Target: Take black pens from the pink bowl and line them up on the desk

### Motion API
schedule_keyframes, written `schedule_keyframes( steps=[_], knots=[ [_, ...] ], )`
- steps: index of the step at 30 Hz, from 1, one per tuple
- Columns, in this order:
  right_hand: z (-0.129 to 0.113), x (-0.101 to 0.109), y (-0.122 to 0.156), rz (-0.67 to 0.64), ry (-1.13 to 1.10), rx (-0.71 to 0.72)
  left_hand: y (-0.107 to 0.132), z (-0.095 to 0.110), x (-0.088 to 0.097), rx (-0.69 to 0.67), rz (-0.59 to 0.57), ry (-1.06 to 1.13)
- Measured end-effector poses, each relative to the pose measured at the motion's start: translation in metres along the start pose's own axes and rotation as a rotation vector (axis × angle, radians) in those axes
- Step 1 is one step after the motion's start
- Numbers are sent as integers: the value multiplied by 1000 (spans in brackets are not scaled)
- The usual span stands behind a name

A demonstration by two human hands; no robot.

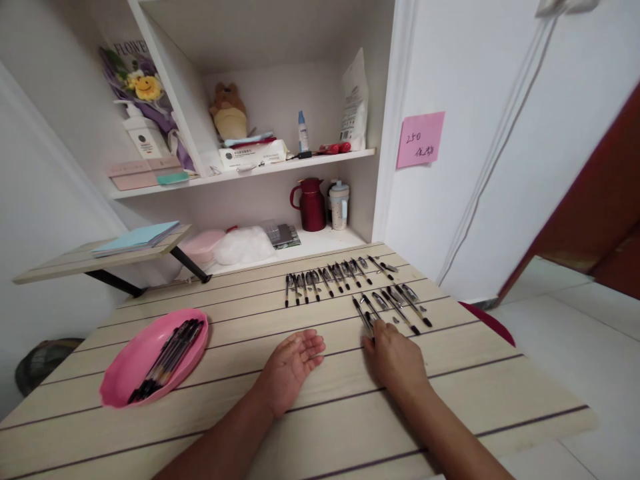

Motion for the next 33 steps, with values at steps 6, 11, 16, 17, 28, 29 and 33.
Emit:
schedule_keyframes(
  steps=[6, 11, 16, 17, 28, 29, 33],
  knots=[
    [-13, 14, 6, 19, -16, 11, 1, 0, 0, -7, -1, 0],
    [-71, 22, 16, 16, -164, 199, 7, 13, 0, -60, 63, -119],
    [-120, 16, 32, -6, -263, 317, 45, 95, 16, -294, 401, -638],
    [-124, 14, 34, -5, -265, 323, 61, 121, 23, -377, 526, -792],
    [-129, 11, 39, 45, -257, 335, 156, 221, 172, 257, 1340, -1658],
    [-129, 11, 39, 50, -253, 336, 155, 218, 180, 300, 1327, -1629],
    [-129, 13, 40, 69, -231, 342, 153, 220, 190, 311, 1369, -1600]
  ],
)
Point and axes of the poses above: each hand's wrist, its own y-axis away from the middle knuckle, its own x-axis out of the back of the hand, z = x × y, the point moved 10 cm from there along -y, towards the middle knuckle, and after that the axes turned 15 degrees about x, right-handed, at the moved point
